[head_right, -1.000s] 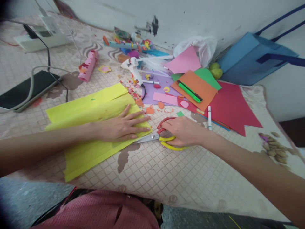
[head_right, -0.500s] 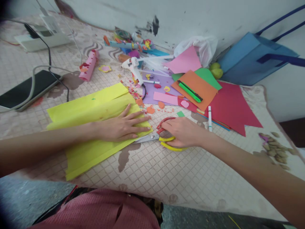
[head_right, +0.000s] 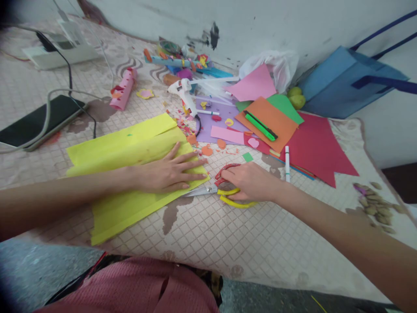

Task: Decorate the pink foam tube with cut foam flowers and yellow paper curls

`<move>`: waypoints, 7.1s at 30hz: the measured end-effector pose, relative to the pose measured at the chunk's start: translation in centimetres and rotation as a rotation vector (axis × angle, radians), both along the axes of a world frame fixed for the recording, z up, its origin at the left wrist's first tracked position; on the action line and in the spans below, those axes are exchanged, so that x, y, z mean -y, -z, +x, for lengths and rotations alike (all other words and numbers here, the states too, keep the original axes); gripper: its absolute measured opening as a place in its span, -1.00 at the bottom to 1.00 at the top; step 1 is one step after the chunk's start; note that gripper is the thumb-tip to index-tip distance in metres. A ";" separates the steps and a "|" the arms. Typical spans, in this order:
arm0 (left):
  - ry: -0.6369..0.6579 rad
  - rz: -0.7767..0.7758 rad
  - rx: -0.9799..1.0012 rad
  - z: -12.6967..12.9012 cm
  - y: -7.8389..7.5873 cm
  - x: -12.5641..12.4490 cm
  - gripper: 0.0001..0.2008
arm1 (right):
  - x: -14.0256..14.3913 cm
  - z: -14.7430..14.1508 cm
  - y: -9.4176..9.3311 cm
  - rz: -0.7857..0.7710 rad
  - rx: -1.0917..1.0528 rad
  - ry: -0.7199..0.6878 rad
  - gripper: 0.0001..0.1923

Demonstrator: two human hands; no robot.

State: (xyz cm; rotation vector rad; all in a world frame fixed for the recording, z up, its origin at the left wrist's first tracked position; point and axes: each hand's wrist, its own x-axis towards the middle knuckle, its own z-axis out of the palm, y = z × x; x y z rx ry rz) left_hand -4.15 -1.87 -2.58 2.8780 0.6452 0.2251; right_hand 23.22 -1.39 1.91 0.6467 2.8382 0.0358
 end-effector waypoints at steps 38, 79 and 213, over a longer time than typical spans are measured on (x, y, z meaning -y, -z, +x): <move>0.041 -0.025 0.034 -1.1 -1.8 0.3 -0.57 | 0.5 -1.6 -0.7 -0.163 -0.017 0.100 -0.67; 0.045 -0.070 -0.027 -2.9 -0.7 1.7 -0.60 | 1.2 -2.3 -0.5 -0.078 -0.015 0.026 -0.67; 0.014 -0.111 0.006 -4.2 -0.8 3.0 -0.58 | 2.0 -4.3 0.3 -0.092 -0.031 -0.041 -0.68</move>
